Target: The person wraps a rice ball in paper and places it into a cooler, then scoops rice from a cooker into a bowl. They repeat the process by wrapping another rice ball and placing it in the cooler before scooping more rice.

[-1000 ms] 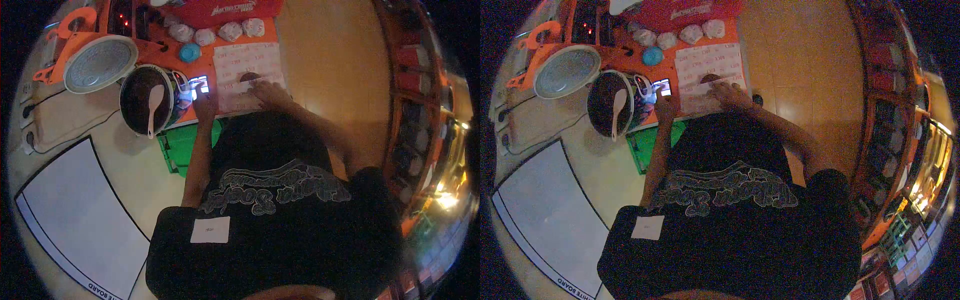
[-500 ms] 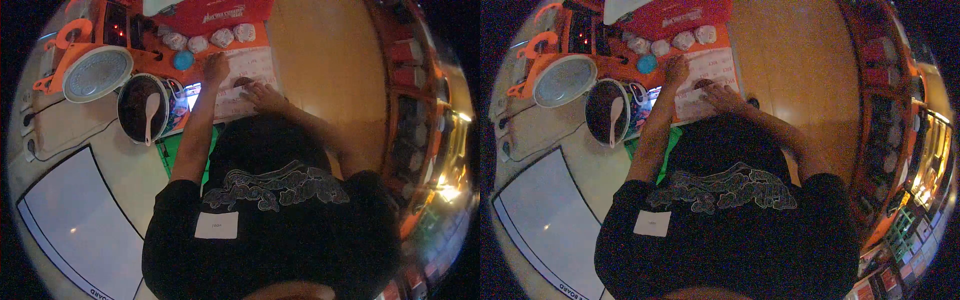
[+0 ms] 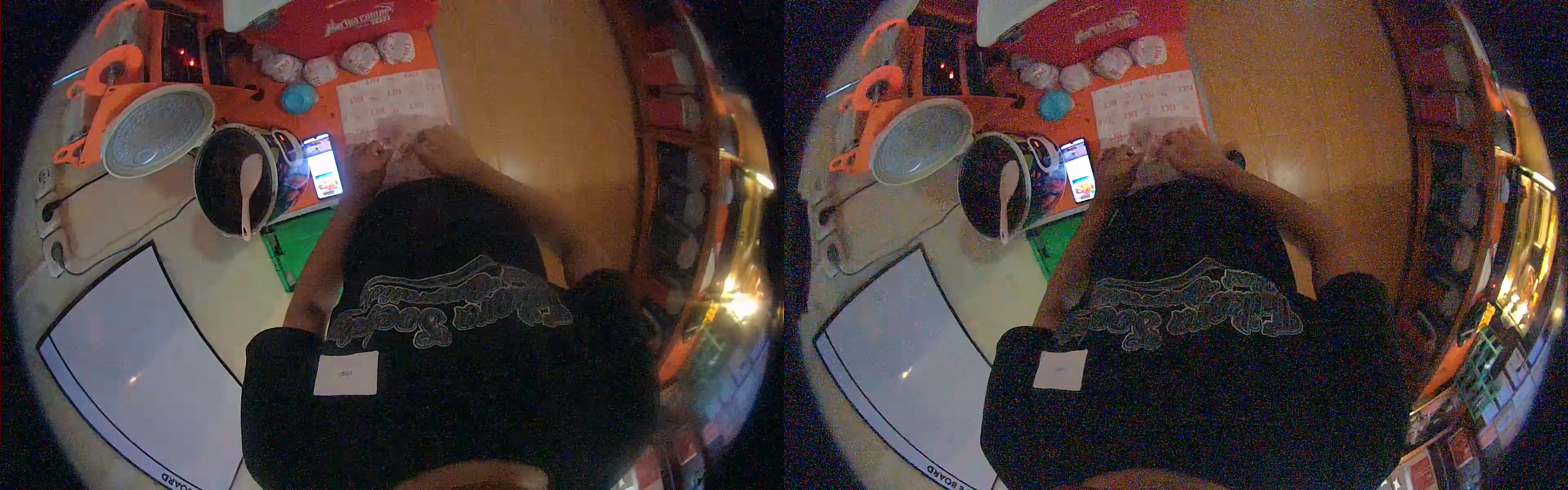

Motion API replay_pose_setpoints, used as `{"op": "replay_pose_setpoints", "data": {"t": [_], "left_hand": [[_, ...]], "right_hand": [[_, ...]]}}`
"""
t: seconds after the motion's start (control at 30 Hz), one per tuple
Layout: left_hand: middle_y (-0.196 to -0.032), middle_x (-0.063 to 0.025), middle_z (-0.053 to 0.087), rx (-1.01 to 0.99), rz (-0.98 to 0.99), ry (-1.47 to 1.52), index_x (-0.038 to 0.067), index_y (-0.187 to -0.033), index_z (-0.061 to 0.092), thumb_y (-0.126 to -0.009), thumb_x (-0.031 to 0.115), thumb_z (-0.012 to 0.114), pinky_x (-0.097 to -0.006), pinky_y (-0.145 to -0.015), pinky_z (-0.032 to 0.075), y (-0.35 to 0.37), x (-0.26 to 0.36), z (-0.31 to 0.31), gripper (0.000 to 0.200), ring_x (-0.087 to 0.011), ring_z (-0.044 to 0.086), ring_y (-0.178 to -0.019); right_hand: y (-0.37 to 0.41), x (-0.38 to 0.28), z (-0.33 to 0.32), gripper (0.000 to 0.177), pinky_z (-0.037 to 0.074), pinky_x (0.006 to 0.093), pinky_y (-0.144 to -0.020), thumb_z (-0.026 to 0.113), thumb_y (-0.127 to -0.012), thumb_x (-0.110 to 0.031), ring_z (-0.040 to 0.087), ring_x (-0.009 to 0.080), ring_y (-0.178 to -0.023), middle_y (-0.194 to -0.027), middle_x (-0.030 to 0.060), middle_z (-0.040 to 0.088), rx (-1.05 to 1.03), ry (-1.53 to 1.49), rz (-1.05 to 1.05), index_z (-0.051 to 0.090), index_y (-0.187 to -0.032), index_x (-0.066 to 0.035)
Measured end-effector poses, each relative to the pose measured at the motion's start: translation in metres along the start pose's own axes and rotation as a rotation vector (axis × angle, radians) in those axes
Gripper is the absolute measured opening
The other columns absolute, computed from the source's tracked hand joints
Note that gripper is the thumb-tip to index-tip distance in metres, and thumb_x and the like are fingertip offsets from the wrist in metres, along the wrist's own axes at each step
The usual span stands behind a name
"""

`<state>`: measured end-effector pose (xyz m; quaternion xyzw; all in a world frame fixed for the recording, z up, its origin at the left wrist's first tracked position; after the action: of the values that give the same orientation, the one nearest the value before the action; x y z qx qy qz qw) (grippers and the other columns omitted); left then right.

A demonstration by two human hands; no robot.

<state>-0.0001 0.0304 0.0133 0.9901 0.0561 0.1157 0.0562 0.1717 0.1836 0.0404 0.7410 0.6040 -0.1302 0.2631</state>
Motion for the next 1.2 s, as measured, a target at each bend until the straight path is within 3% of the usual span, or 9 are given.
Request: {"op": "replay_pose_setpoints", "data": {"t": [0.27,0.6,0.67,0.83,0.9,0.97,1.03,1.13,1.2], "left_hand": [[-0.089,-0.0047,0.06,0.387,0.123,-0.023,0.014,-0.085,0.069,-0.076,0.017,0.062,-0.0417,-0.075,0.044,0.009,0.005,0.0,0.012,-0.0251,0.058,-0.086],[-0.092,-0.0061,0.06,0.321,-0.061,0.101,0.012,-0.087,0.066,-0.076,0.019,0.067,-0.0416,-0.076,0.045,0.014,0.003,0.011,0.013,-0.0264,0.054,-0.09],[-0.091,-0.0065,0.06,0.323,-0.041,0.049,0.012,-0.088,0.067,-0.077,0.019,0.068,-0.0414,-0.075,0.046,0.027,-0.004,0.017,0.013,-0.0267,0.055,-0.088],[-0.092,-0.0081,0.064,0.047,-0.373,-0.141,0.012,-0.098,0.066,-0.082,0.02,0.062,-0.0451,-0.074,0.047,0.068,0.005,-0.04,0.019,-0.0287,0.06,-0.08],[-0.087,-0.0112,0.065,0.536,-0.678,0.403,0.01,-0.099,0.065,-0.081,0.02,0.062,-0.0424,-0.065,0.048,0.078,-0.012,-0.013,0.02,-0.0277,0.063,-0.076],[-0.075,-0.0118,0.062,0.642,-0.794,0.58,0.008,-0.102,0.064,-0.084,0.022,0.061,-0.0401,-0.061,0.047,0.06,-0.025,0.006,0.023,-0.0259,0.063,-0.072],[-0.073,-0.0131,0.063,0.162,-0.668,0.344,0.006,-0.102,0.064,-0.086,0.029,0.062,-0.0408,-0.061,0.047,0.041,-0.058,0.049,0.028,-0.0257,0.062,-0.067],[-0.078,-0.0173,0.067,0.13,-1.131,0.986,0.003,-0.098,0.064,-0.09,0.041,0.057,-0.0427,-0.064,0.051,0.016,-0.057,0.056,0.039,-0.0332,0.066,-0.071],[-0.079,-0.0161,0.067,0.165,-1.061,0.786,0.004,-0.096,0.066,-0.086,0.035,0.061,-0.0421,-0.064,0.05,0.021,-0.082,0.084,0.033,-0.0305,0.065,-0.071]], "right_hand": [[-0.001,0.095,0.014,0.035,0.044,0.0514,-0.087,0.059,-0.084,-0.025,0.055,0.0367,-0.102,-0.11,0.0167,0.059,0.741,0.242,0.183,0.061,-0.116,-0.01],[-0.066,0.012,-0.005,0.027,0.049,0.0509,-0.083,0.053,-0.083,-0.023,0.062,0.0384,-0.09,-0.099,0.0202,0.065,0.276,0.134,-0.26,0.065,-0.092,-0.001],[-0.076,0.005,0.011,0.028,0.044,0.0457,-0.091,0.054,-0.086,-0.026,0.058,0.0344,-0.101,-0.101,0.0166,0.062,-0.146,0.214,-0.252,0.063,-0.098,-0.002],[-0.065,0.02,0.016,0.029,0.048,0.0463,-0.086,0.053,-0.084,-0.023,0.061,0.0345,-0.098,-0.102,0.017,0.064,0.029,0.22,-0.394,0.062,-0.101,-0.002],[-0.06,0.017,0.012,0.027,0.052,0.0474,-0.08,0.054,-0.081,-0.021,0.064,0.0348,-0.092,-0.1,0.0177,0.066,0.119,0.238,-0.458,0.064,-0.098,-0.002],[-0.059,0.013,0.009,0.027,0.051,0.048,-0.08,0.054,-0.08,-0.02,0.063,0.0351,-0.091,-0.097,0.0185,0.065,0.095,0.252,-0.482,0.063,-0.098,-0.001],[-0.06,0.01,0.008,0.029,0.047,0.0468,-0.087,0.055,-0.082,-0.022,0.059,0.0333,-0.1,-0.104,0.0167,0.062,-0.029,0.295,-0.435,0.061,-0.102,-0.002],[-0.059,0.012,0.007,0.03,0.043,0.0453,-0.092,0.056,-0.084,-0.024,0.055,0.0309,-0.109,-0.109,0.0144,0.058,-0.142,0.334,-0.395,0.059,-0.104,-0.003],[-0.059,0.014,0.005,0.028,0.043,0.045,-0.091,0.057,-0.083,-0.024,0.055,0.0303,-0.108,-0.108,0.0139,0.057,-0.132,0.326,-0.412,0.06,-0.101,-0.003]]}}
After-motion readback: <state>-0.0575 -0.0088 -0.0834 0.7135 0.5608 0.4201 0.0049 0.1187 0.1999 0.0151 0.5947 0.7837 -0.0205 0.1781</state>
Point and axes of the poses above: each hand's wrist, its own y-axis away from the middle knuckle, its own z-axis out of the palm, x = y × z, the point moved 1 cm from there along -y, towards the middle knuckle
